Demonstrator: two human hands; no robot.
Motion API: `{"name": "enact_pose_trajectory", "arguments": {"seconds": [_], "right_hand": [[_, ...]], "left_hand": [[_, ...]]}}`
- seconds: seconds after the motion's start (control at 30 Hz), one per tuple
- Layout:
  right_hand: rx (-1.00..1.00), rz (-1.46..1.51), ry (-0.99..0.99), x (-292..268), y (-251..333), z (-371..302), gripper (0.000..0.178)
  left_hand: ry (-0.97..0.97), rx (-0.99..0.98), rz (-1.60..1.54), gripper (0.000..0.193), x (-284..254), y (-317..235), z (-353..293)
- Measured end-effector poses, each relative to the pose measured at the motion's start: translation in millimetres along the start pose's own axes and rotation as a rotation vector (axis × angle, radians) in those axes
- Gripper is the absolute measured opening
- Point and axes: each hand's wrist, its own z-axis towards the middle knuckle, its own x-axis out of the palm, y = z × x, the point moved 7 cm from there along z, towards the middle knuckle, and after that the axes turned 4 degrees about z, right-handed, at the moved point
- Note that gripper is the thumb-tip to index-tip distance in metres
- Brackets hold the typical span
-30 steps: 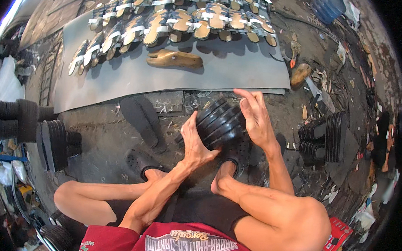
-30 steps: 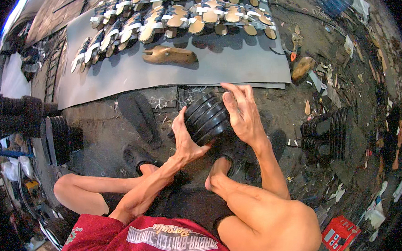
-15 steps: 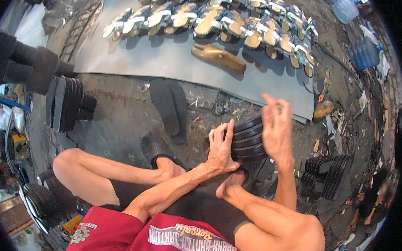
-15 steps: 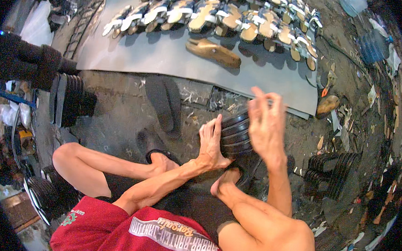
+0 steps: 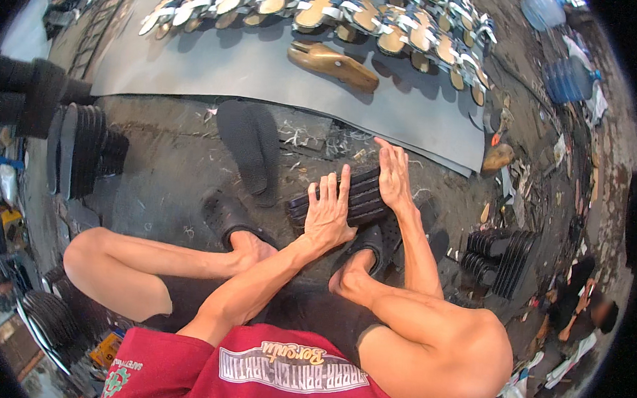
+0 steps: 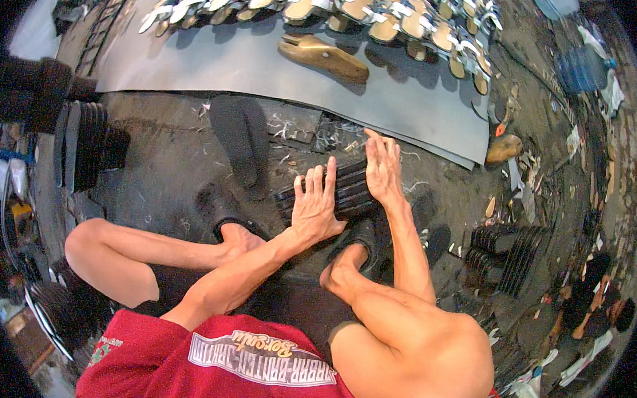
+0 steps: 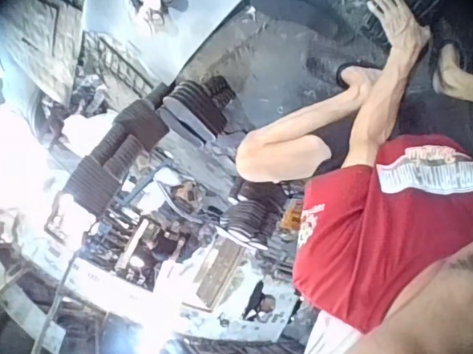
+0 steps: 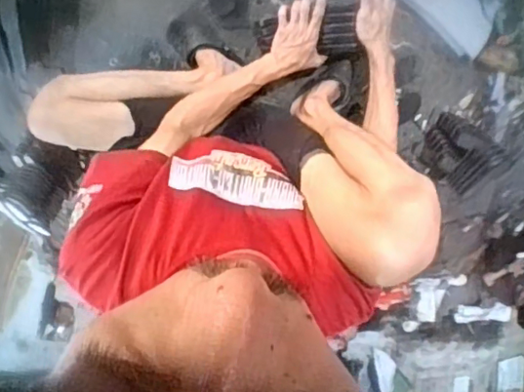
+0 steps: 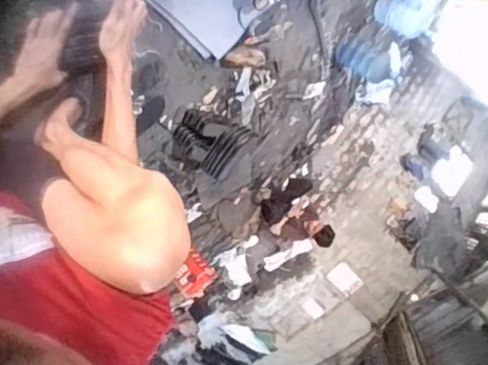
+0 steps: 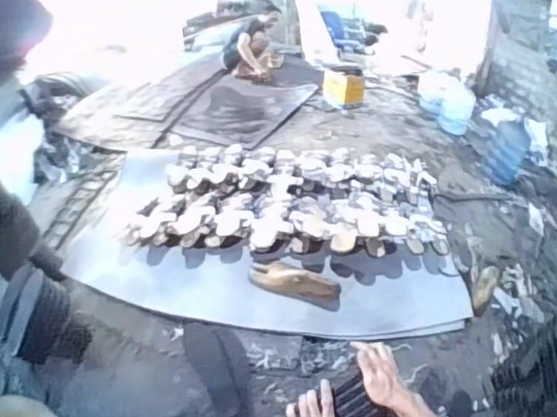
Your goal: The person sits on the floor and repeatedly wipes and rubs the surfaces of black shoe insoles by hand. They handle the insoles one at a time, turning them over and rubbing both sides, then stacking them into a pile.
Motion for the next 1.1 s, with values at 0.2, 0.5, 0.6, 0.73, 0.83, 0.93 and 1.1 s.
{"name": "enact_pose_trajectory", "arguments": {"seconds": [0.2, 0.5, 0.6, 0.73, 0.83, 0.93, 1.1], "right_hand": [[-0.122, -0.262, -0.084, 6, 66, 16, 0.047], [-0.388, -0.455, 0.393, 187, 174, 13, 0.095], [-0.333, -0.454, 0.473, 220, 193, 9, 0.115], [-0.325, -0.508, 0.334, 245, 173, 9, 0.101], [-0.284, -0.459, 0.310, 251, 151, 21, 0.095], [-0.337, -0.394, 0.342, 244, 149, 16, 0.111], [-0.255, -0.251, 0.378, 253, 164, 18, 0.105]], "left_hand": [[0.008, 0.018, -0.028, 0.153, -3, 9, -6], [-0.072, 0.003, -0.127, 0.126, 32, 9, 0], [-0.224, 0.027, 0.102, 0.114, 23, 11, -7], [-0.242, 0.035, 0.141, 0.110, 22, 9, -7], [-0.223, 0.050, 0.102, 0.111, 27, 3, -8], [-0.257, 0.073, 0.002, 0.113, 29, 10, -10], [-0.211, 0.062, -0.008, 0.117, 20, 15, -9]]}}
